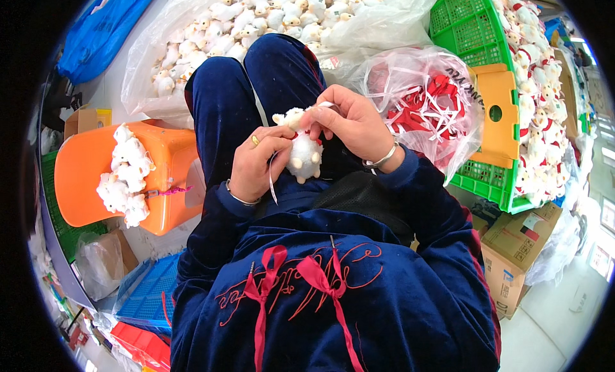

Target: The person ties white ribbons around the necks of small white stuffed toys. They pick up each toy, wrap the ribbon, and tie a knot or bow before placing the finished toy aside.

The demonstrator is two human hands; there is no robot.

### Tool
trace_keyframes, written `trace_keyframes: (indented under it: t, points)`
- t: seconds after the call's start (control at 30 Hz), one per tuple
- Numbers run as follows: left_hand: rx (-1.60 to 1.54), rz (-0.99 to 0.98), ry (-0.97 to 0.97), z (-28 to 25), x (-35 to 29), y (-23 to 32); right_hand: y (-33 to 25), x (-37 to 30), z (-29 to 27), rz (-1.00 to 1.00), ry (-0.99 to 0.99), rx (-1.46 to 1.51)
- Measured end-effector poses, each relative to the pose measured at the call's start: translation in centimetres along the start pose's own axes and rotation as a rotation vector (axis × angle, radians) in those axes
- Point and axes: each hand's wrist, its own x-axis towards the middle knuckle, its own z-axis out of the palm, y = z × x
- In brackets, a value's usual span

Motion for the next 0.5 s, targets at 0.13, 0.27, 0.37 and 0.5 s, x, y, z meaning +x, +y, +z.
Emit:
trace_keyframes:
  t: [0.13,0.27,0.37,0.5]
  points:
    - [0.005,-0.021,0.038,-0.4,0.3,0.1,-1.0,-0.1,-1.0,0.285,0.003,-0.045]
    - [-0.018,-0.035,0.065,-0.3,0.3,0.1,0.2,-0.5,-0.3,0.133,0.027,-0.543]
    - [-0.050,-0.053,0.073,-0.1,0.0,-0.1,-0.4,-0.6,0.8,-0.147,-0.002,-0.755]
    - [-0.073,-0.048,0.102,0.1,0.2,0.2,0.9,-0.5,2.8,-0.216,0.022,-0.788]
